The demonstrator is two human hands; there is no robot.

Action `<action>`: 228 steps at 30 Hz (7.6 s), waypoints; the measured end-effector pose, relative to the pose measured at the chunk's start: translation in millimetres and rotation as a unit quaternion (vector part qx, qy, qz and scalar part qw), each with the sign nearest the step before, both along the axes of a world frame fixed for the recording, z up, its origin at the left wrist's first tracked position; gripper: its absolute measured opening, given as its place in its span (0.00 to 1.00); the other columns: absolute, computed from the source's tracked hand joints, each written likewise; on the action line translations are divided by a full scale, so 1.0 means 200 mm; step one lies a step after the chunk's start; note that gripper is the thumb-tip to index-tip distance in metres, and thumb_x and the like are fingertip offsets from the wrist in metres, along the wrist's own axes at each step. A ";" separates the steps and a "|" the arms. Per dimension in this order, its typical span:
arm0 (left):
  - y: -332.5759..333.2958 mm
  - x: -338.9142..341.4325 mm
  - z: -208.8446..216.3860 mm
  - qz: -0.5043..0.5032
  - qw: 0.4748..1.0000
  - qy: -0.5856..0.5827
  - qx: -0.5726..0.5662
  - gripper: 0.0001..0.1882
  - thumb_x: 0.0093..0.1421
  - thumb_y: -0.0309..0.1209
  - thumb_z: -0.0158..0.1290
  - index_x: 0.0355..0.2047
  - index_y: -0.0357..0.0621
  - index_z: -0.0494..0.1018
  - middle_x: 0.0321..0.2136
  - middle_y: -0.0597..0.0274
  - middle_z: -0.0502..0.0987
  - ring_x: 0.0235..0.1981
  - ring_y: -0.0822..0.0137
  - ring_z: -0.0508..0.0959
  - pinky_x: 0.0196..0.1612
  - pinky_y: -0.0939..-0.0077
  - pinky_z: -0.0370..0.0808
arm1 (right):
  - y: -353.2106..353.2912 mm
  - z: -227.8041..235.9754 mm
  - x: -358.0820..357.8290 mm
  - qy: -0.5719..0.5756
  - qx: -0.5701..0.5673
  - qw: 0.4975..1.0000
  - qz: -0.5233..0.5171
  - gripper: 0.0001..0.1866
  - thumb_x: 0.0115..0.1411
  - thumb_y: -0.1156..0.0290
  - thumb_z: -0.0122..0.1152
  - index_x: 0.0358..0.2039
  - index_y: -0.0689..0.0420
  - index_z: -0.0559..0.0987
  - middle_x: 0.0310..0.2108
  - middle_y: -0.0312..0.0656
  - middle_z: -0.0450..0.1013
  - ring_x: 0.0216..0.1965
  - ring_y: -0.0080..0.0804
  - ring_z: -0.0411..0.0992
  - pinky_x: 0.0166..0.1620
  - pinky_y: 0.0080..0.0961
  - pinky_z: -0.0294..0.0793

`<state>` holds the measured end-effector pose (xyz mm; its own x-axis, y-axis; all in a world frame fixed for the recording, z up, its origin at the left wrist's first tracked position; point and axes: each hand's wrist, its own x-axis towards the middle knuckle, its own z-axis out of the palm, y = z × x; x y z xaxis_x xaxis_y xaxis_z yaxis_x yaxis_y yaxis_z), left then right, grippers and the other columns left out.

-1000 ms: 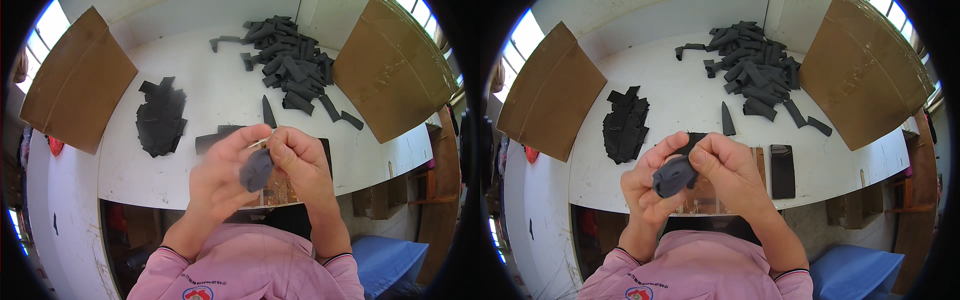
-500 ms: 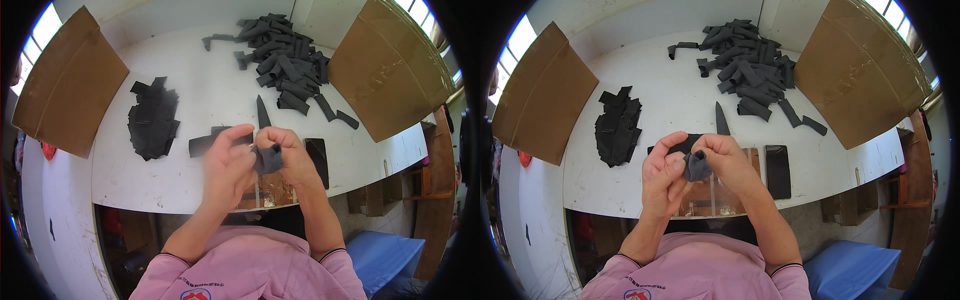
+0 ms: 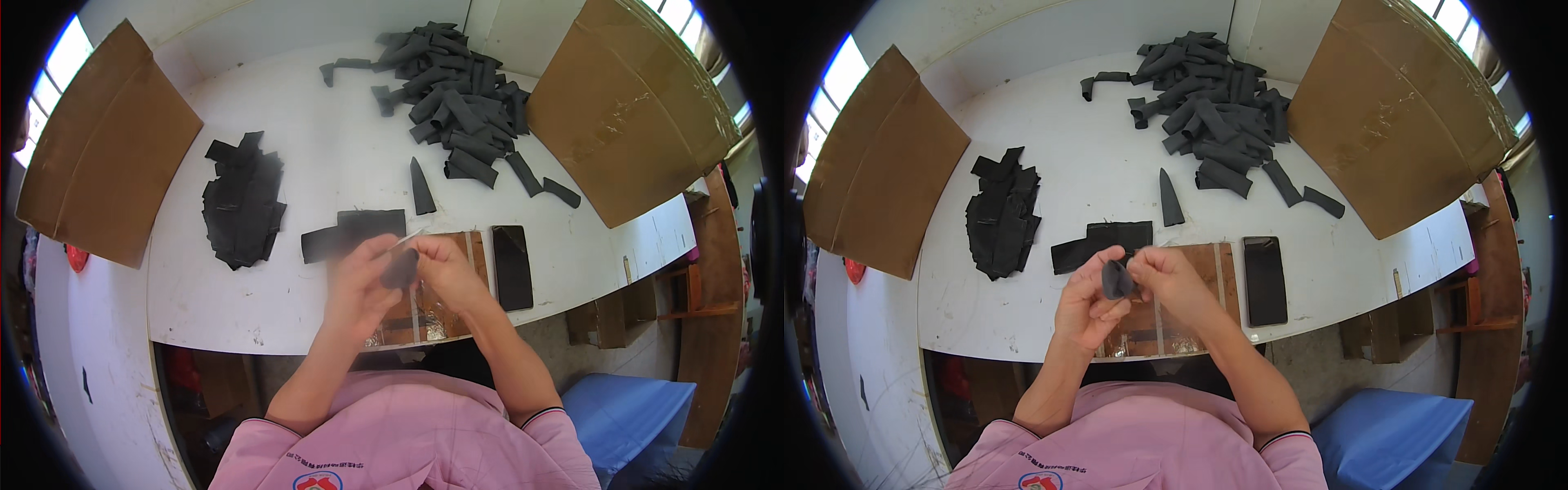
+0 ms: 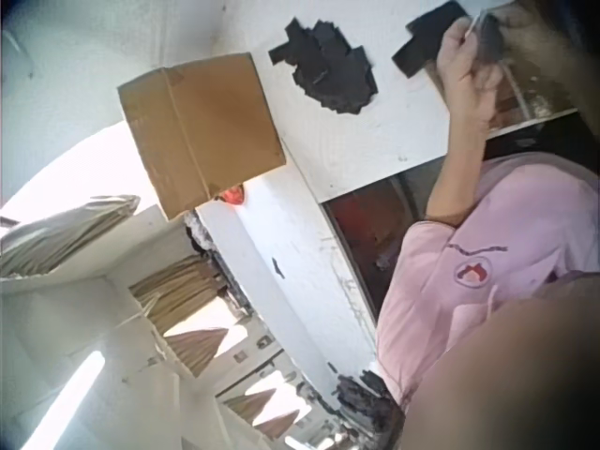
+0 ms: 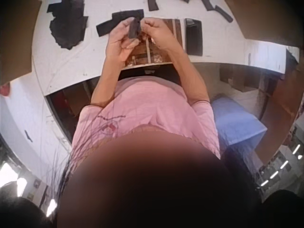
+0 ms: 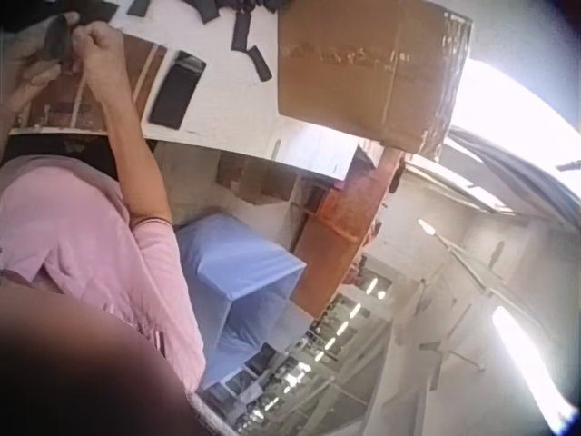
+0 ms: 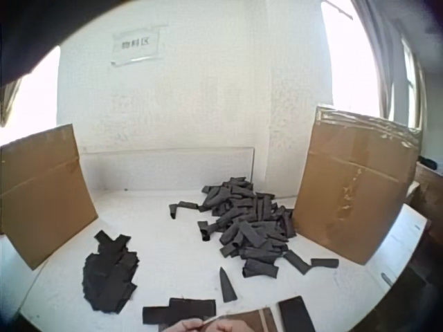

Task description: Manually inspecting, feeling, and sorting black foam or rubber manufacturing components at a workbench.

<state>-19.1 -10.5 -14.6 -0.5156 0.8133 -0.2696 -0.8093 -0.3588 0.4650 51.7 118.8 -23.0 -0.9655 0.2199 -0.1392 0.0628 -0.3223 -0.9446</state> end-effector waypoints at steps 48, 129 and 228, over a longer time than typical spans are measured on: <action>0.05 0.05 0.18 0.178 0.926 0.325 0.069 0.09 0.56 0.31 0.48 0.31 0.36 0.68 0.27 0.55 0.73 0.30 0.66 0.73 0.39 0.72 0.70 | -0.04 0.21 0.13 0.067 0.602 0.793 -0.058 0.11 0.51 0.65 0.54 0.24 0.60 0.71 0.20 0.45 0.67 0.24 0.43 0.68 0.25 0.35 0.66; -0.29 0.22 0.05 -0.055 0.908 0.349 -0.226 0.02 0.50 0.19 0.50 0.25 0.35 0.69 0.18 0.69 0.70 0.19 0.82 0.67 0.23 0.91 0.64 | -0.38 0.42 0.41 0.514 -0.274 0.786 0.209 0.27 0.56 0.47 0.43 0.34 0.62 0.75 0.48 0.69 0.56 0.47 0.61 0.58 0.50 0.46 0.54; -0.21 0.27 0.01 -0.114 0.982 0.152 -0.015 0.13 0.50 0.22 0.51 0.36 0.36 0.63 0.30 0.56 0.71 0.24 0.69 0.72 0.23 0.82 0.69 | -0.31 -0.11 0.34 0.146 -0.108 0.982 -0.060 0.12 0.56 0.67 0.51 0.20 0.59 0.65 0.22 0.31 0.61 0.24 0.18 0.59 0.26 0.15 0.60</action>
<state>35.3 -52.9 -11.8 -0.3810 0.9111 -0.1574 -0.6896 -0.1666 0.7048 119.1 57.3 -44.2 -0.9402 0.3302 0.0830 -0.2504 -0.5053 -0.8258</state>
